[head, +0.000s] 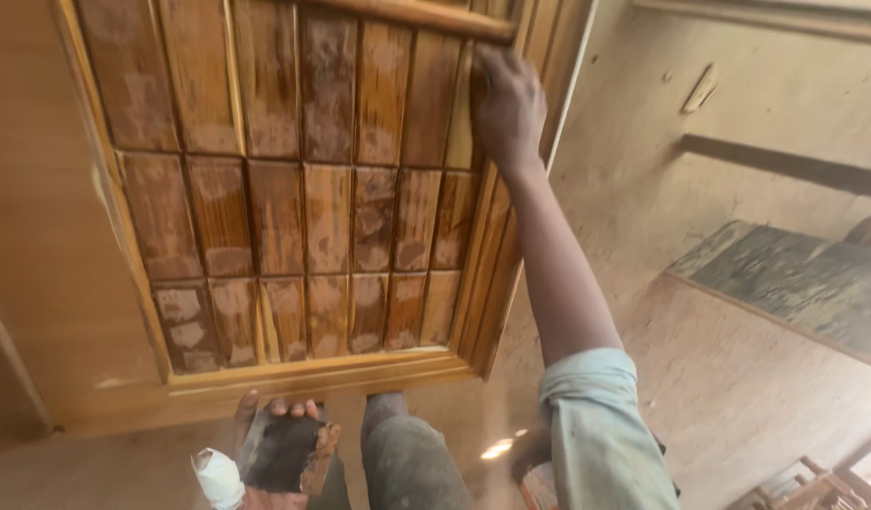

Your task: The person sands a wooden door with a grid pattern using a sanding block. They move the block across the surface and edges, focusing on different sections of the door.

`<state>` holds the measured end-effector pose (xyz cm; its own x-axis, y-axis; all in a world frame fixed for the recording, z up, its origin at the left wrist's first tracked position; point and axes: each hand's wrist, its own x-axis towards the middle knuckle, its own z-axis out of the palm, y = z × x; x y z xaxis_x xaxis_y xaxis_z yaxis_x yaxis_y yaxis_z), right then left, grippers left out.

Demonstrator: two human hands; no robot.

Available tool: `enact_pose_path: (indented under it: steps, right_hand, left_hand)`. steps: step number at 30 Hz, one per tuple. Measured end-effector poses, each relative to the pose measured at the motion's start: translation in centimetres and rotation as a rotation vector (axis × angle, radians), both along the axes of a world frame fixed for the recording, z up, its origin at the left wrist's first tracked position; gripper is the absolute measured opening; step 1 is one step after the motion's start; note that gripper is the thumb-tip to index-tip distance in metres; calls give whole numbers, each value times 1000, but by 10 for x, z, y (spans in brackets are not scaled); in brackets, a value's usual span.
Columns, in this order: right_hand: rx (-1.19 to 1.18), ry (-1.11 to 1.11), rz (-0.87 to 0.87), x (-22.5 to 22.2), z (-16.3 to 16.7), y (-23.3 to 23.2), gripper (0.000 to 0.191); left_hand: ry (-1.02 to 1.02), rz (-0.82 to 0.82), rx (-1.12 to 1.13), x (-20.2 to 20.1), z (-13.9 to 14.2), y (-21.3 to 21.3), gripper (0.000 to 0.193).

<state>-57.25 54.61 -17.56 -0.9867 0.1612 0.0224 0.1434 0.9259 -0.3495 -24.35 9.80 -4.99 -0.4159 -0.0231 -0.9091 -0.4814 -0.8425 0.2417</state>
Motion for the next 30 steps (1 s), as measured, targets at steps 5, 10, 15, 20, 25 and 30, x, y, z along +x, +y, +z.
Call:
enact_pose_path:
  steps: [5, 10, 15, 20, 25, 30]
  right_hand:
    - [174, 39, -1, -5, -31, 3, 40]
    - [190, -37, 59, 11, -28, -3, 55]
    - [68, -298, 37, 57, 2, -28, 36]
    - [61, -345, 41, 90, 20, -52, 32]
    - [-133, -401, 6, 140, 40, -79, 31]
    - [-231, -246, -185, 171, 40, -98, 30]
  left_hand:
    - [119, 83, 107, -4, 25, -8, 80]
    - [130, 106, 182, -20, 35, -1, 81]
    - [228, 192, 198, -1, 23, 12, 81]
    - [221, 223, 174, 35, 22, 14, 79]
    - [296, 230, 205, 47, 30, 9, 74]
    - [308, 218, 217, 66, 25, -14, 72]
